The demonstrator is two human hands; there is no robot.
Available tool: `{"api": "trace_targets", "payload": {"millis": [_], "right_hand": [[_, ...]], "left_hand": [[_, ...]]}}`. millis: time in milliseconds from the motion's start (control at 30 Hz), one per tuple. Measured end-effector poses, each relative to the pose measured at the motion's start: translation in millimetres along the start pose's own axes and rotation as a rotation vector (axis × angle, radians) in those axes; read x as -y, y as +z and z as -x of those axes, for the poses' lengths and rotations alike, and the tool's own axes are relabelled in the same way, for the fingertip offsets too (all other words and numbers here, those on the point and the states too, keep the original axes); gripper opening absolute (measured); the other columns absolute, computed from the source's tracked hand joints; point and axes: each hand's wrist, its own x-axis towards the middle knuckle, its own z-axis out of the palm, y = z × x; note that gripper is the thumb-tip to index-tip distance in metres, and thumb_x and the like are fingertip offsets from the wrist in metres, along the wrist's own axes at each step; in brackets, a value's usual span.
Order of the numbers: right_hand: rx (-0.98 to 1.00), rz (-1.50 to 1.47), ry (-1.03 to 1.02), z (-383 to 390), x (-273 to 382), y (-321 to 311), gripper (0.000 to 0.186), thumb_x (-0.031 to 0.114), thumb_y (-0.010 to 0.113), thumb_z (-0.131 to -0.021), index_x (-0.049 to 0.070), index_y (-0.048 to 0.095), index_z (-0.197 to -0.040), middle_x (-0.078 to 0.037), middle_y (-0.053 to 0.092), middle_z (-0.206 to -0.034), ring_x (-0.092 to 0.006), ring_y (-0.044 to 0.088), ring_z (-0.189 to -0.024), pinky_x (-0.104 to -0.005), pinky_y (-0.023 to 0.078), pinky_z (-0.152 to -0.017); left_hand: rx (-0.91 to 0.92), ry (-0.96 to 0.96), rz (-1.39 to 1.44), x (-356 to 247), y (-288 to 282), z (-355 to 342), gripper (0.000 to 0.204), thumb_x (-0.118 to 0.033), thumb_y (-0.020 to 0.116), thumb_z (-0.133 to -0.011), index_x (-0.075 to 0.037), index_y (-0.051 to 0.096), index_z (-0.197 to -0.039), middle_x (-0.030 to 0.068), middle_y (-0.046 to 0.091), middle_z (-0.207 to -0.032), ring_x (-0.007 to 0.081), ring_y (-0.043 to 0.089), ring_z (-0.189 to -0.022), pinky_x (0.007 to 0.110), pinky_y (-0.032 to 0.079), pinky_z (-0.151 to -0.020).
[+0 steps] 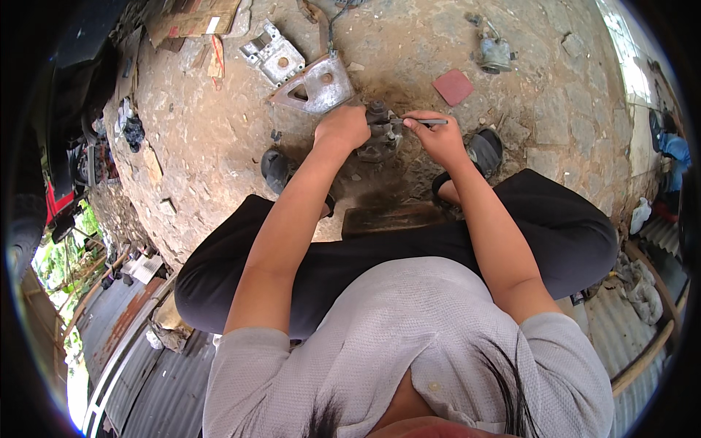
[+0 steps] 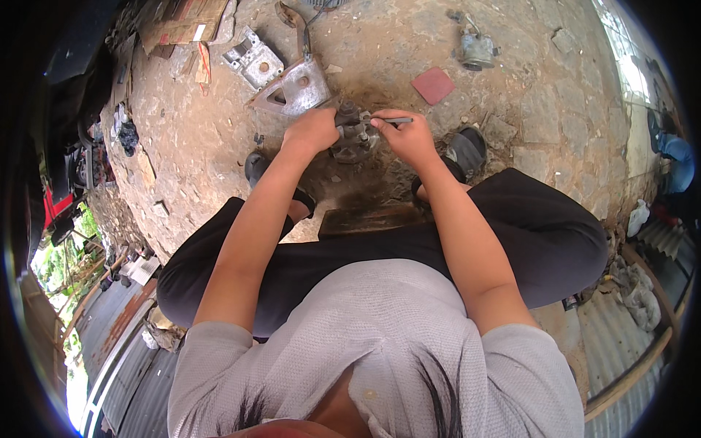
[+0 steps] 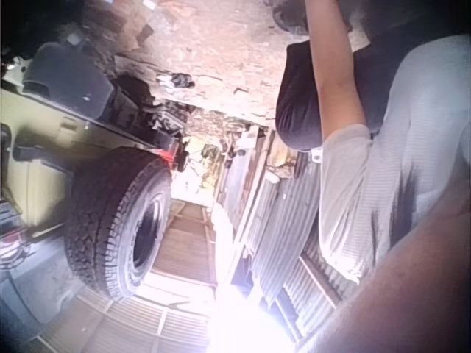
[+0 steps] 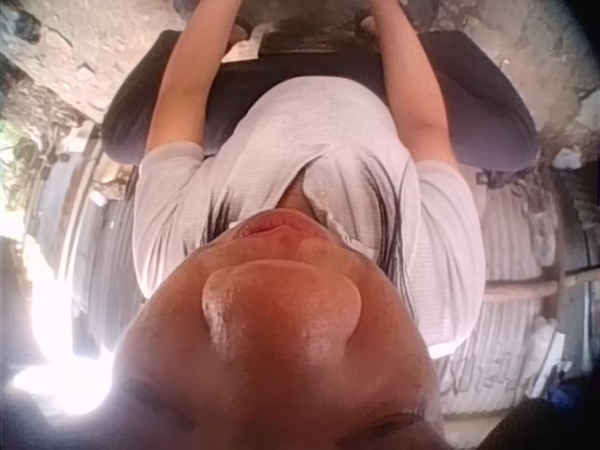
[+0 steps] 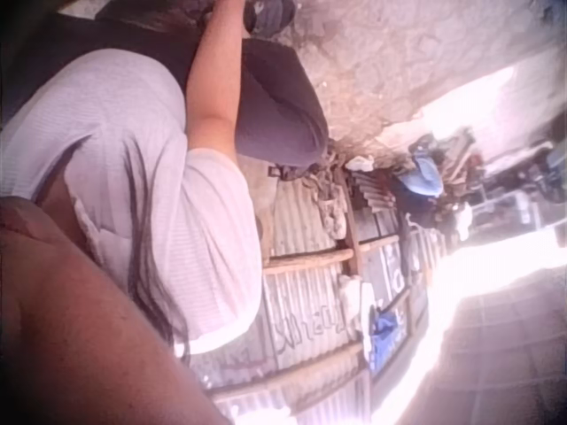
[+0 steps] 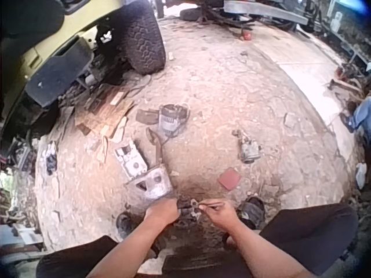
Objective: The person sits on the ground and uses a screwdriver to adjust and tighten screws on a small mechanical part. They repeatedly reposition the part and use the tool to manipulate internal components.
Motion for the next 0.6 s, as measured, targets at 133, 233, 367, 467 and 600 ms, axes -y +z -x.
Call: {"api": "trace_targets", "payload": {"millis": [133,233,367,467,600], "right_hand": [[-0.079,-0.043,-0.027,-5.3,-15.6,-1.8,0.016,0.020,0.081,-0.095,0.007,0.083,-0.105,-0.007,0.081,-0.092,-0.0129,0.067,-0.076,-0.0308,0.054,-0.072],[0.007,-0.105,-0.040,-8.5,-15.0,-5.8,0.015,0.018,0.080,-0.095,0.007,0.083,-0.105,-0.009,0.081,-0.093,-0.0131,0.070,-0.081,-0.0305,0.055,-0.075],[0.048,-0.127,0.017,-3.4,-9.0,-0.9,0.016,0.017,0.080,-0.095,0.006,0.083,-0.106,-0.008,0.081,-0.097,-0.0132,0.073,-0.090,-0.0294,0.056,-0.080],[-0.172,-0.024,-0.059,-5.3,-5.4,-0.2,0.017,0.018,0.080,-0.096,0.006,0.083,-0.107,-0.007,0.081,-0.099,-0.0131,0.072,-0.090,-0.0292,0.055,-0.081],[-0.002,-0.069,0.078,-4.5,2.2,-8.2,0.019,0.020,0.081,-0.095,0.005,0.082,-0.107,-0.009,0.081,-0.099,-0.0147,0.073,-0.090,-0.0303,0.056,-0.082]], "left_hand": [[-0.008,-0.005,0.001,0.7,0.3,1.1,0.037,-0.015,0.059,-0.093,-0.006,0.071,-0.127,0.0200,0.072,-0.128,0.0385,0.069,-0.121,0.051,0.056,-0.102],[0.007,-0.001,-0.012,-2.1,-3.2,2.9,0.038,-0.015,0.059,-0.093,-0.006,0.071,-0.127,0.0199,0.072,-0.129,0.0388,0.068,-0.122,0.051,0.056,-0.102],[0.000,-0.006,-0.007,0.2,-0.7,0.2,0.038,-0.015,0.059,-0.093,-0.006,0.071,-0.128,0.0201,0.071,-0.129,0.0389,0.068,-0.122,0.051,0.056,-0.102],[-0.002,0.000,-0.016,0.7,-0.5,-0.6,0.038,-0.015,0.058,-0.093,-0.006,0.071,-0.127,0.0201,0.071,-0.129,0.0388,0.068,-0.122,0.051,0.056,-0.102],[-0.013,-0.003,-0.010,-1.2,-1.5,2.5,0.037,-0.016,0.058,-0.093,-0.006,0.072,-0.126,0.0200,0.072,-0.129,0.0389,0.068,-0.121,0.051,0.056,-0.102]]}}
